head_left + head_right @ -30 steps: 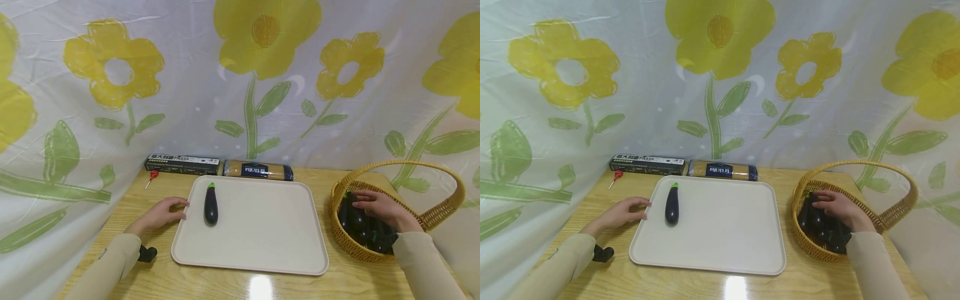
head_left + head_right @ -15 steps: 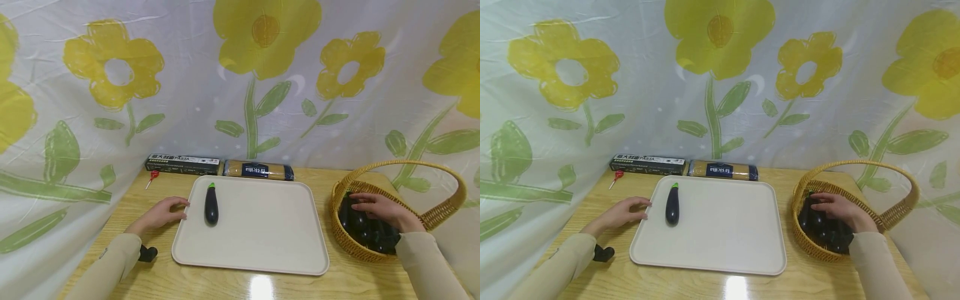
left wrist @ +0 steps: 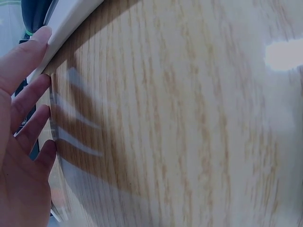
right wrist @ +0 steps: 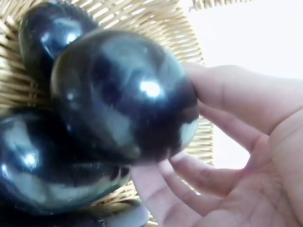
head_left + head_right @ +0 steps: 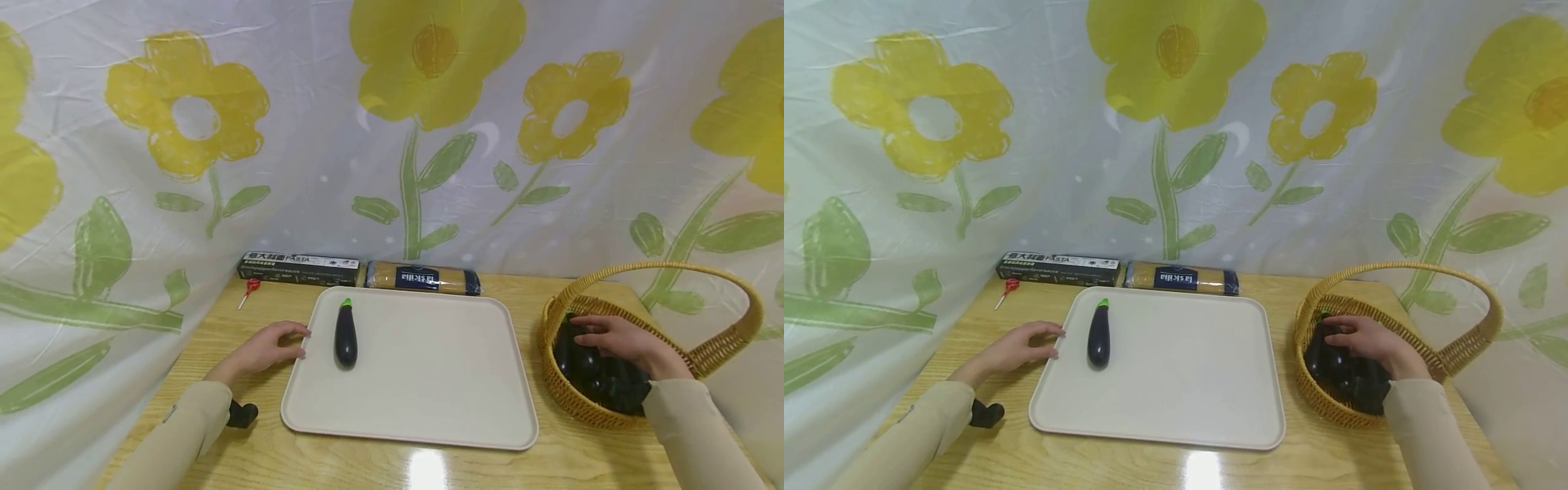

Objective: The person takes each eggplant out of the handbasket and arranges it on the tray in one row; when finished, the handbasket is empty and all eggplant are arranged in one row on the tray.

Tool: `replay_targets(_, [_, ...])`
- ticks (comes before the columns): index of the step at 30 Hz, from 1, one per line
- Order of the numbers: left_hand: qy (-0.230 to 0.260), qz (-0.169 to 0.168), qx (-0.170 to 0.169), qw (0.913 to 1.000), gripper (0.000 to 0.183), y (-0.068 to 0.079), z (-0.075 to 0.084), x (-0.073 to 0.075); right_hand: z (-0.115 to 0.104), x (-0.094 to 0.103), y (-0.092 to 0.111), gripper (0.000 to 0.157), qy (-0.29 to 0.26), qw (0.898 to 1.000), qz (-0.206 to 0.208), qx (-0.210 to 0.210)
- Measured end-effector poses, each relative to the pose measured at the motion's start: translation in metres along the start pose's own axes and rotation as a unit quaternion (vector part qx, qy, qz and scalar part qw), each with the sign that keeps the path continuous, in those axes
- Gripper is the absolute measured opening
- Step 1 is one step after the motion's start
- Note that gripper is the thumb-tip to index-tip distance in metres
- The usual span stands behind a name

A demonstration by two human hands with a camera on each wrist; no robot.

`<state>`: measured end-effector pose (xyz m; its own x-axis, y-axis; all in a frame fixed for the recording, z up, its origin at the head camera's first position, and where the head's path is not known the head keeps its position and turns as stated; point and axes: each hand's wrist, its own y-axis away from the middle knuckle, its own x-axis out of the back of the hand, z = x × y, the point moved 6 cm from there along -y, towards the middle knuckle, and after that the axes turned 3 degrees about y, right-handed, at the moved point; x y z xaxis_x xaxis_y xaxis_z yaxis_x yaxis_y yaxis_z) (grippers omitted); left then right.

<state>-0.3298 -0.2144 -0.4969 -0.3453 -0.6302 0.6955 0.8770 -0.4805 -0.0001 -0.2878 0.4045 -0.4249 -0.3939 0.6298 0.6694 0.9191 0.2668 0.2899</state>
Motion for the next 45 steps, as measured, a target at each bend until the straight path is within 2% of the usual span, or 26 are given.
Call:
replay_targets(6, [-0.001,0.001,-0.002,1.0,0.039,0.0,0.001,0.0,-0.005,0.002,0.005,0.06,0.025,0.999,0.025,0.011])
replay_targets(14, [-0.003,0.013,-0.039,0.9991,0.038,0.0,0.003,-0.001,-0.013,0.003,0.024,0.066,0.002,0.998,0.062,-0.003])
replay_targets(20, [0.007,0.014,-0.04,0.9991,0.038,-0.001,0.001,-0.003,-0.022,0.002,0.046,0.066,-0.012,0.997,0.08,-0.012])
replay_targets(28, [0.015,0.015,-0.033,0.9992,0.038,-0.001,-0.001,-0.004,-0.041,-0.001,0.08,0.058,0.059,0.993,0.098,0.025])
replay_targets(37, [0.025,0.015,-0.03,0.9991,0.039,-0.001,0.001,-0.003,-0.066,-0.025,0.112,0.051,0.076,0.992,0.083,0.061])
replay_targets(42, [0.016,0.01,-0.021,0.9996,0.04,0.001,-0.001,-0.002,-0.079,-0.039,0.116,0.048,0.107,0.988,0.065,0.092])
replay_targets(45, [0.014,0.009,-0.021,0.9996,0.04,0.001,-0.003,-0.002,-0.088,-0.046,0.113,0.047,0.1,0.988,0.046,0.105])
